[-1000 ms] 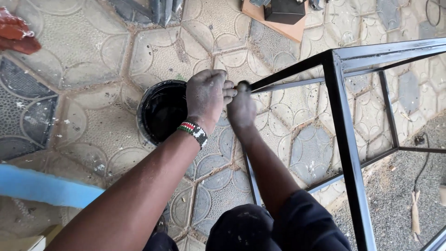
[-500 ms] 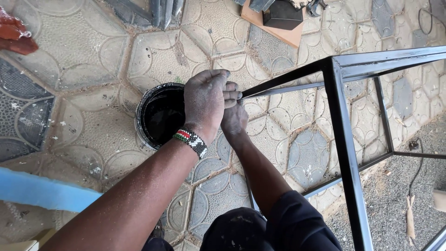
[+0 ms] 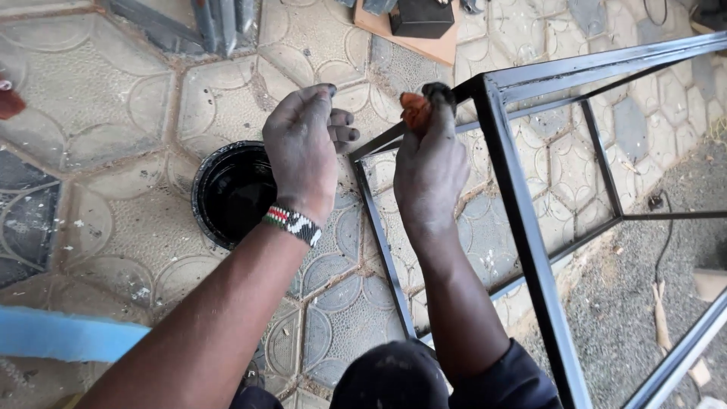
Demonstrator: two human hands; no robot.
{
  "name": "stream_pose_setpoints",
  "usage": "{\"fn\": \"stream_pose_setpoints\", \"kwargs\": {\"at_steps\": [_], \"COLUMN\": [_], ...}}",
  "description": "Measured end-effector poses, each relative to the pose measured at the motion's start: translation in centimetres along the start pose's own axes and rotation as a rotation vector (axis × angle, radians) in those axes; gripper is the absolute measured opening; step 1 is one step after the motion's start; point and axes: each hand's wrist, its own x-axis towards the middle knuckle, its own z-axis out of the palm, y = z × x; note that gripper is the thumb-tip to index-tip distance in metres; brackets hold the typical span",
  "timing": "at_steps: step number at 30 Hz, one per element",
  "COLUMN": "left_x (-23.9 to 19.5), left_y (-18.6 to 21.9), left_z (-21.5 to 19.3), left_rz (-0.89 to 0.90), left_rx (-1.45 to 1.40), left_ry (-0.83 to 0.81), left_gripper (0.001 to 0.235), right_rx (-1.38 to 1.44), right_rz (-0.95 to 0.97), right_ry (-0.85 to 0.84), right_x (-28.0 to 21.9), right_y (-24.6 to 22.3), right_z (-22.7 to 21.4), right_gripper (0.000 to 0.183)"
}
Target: The person paints a rectangular metal frame black using a paintbrush and a paint can. They repeatedly dip the brush into the paint and apply it to the frame's bars, moving around the workspace to cover different sections.
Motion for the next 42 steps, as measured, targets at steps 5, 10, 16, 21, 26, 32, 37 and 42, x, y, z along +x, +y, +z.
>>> {"fn": "stream_pose_setpoints", "kwargs": {"at_steps": [5, 10, 16, 21, 26, 32, 37, 42], "left_x": [-2.6, -10.2, -20.3, -22.8, -24.3, -21.9, -17.9, -13.1], "left_y": [-3.5, -3.6, 0.7, 3.7, 5.4, 7.1, 5.6, 6.0], "left_z": [-0.5, -0.4, 0.0, 0.7, 1.8, 3.7, 7.2, 8.5], "left_rz": [0.151, 0.015, -0.357, -0.492, -0.511, -0.313, -0.331, -0.383], "left_rx": [-0.036, 0.059, 0.127, -0.026, -0.111, -0.015, -0.074, 0.045], "left_ry": [0.035, 0.118, 0.213, 0.282, 0.203, 0.033, -0.117, -0.187], "left_gripper": [0.019, 0.020, 0.038, 0.051, 0.053, 0.059, 0.081, 0.092], "right_rx": [0.224, 0.692, 0.691, 0.619, 0.554, 0.101, -0.302, -0.407], "right_rz": [-0.109, 0.212, 0.471, 0.452, 0.310, -0.355, -0.664, -0.531], "right_ry": [0.124, -0.004, -0.433, -0.743, -0.848, -0.732, -0.872, -1.187], "right_x": [0.5, -0.2, -2.5, -1.2, 3.5, 14.8, 23.6, 29.0], "right_y": [-2.2, -0.8, 5.0, 0.5, -1.4, -4.9, -7.2, -7.2], "right_z": [-5.7, -13.1, -19.5, -21.8, -23.0, -23.9, -20.0, -12.7], "right_gripper": [0.036, 0.011, 0.005, 0.019, 0.019, 0.019, 0.015, 0.022]}}
